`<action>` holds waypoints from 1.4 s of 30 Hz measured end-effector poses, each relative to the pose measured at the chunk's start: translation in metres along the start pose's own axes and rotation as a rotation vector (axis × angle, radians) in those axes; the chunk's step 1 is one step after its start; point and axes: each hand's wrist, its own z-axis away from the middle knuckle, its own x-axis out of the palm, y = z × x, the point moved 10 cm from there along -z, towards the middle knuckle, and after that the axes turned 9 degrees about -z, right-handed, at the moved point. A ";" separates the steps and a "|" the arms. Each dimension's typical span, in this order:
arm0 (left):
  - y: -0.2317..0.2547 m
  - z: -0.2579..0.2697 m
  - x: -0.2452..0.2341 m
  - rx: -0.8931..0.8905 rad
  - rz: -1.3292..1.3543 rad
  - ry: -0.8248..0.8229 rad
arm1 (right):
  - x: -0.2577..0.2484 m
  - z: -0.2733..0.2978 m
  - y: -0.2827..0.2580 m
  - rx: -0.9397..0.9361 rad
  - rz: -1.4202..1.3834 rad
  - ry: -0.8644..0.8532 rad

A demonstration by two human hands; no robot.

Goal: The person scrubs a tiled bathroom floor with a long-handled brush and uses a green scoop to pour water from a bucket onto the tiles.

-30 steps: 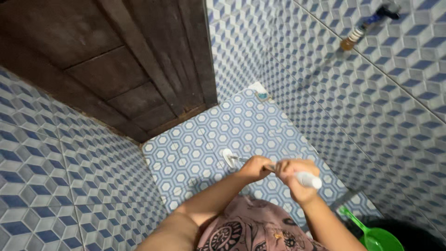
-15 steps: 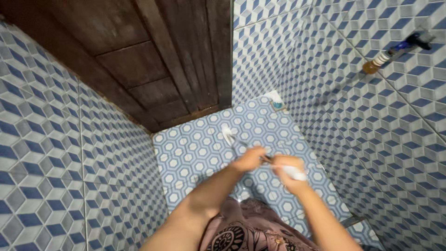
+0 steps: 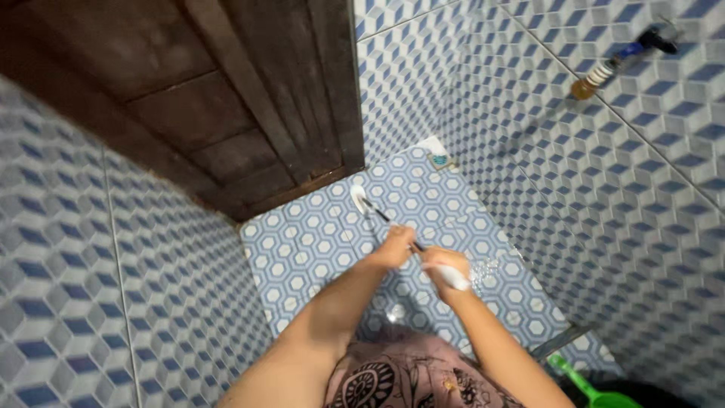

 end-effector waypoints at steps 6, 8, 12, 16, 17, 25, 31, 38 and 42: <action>-0.033 0.009 -0.029 0.160 0.018 -0.198 | 0.074 -0.018 -0.041 -0.120 0.058 -0.013; -0.001 0.021 -0.045 0.219 0.307 -0.245 | 0.073 -0.027 -0.063 0.052 0.107 0.026; 0.071 0.070 -0.114 0.320 0.551 -0.503 | 0.084 -0.020 -0.132 0.169 0.163 0.221; 0.092 0.092 -0.164 0.537 0.593 -0.441 | 0.126 -0.006 -0.165 -0.082 -0.100 0.338; 0.082 0.093 -0.157 0.586 0.544 -0.392 | 0.131 -0.002 -0.154 -0.080 -0.062 0.356; -0.073 0.019 -0.067 0.516 0.191 -0.135 | 0.172 -0.038 -0.023 -0.090 0.203 0.216; -0.010 0.027 -0.013 0.052 0.721 -0.739 | 0.093 -0.035 -0.082 0.144 0.355 0.224; 0.108 0.071 -0.070 0.647 0.687 -0.412 | 0.065 0.009 -0.162 -0.062 0.000 0.476; 0.058 0.021 -0.026 0.581 0.499 -0.392 | 0.063 -0.001 -0.092 0.063 0.174 0.475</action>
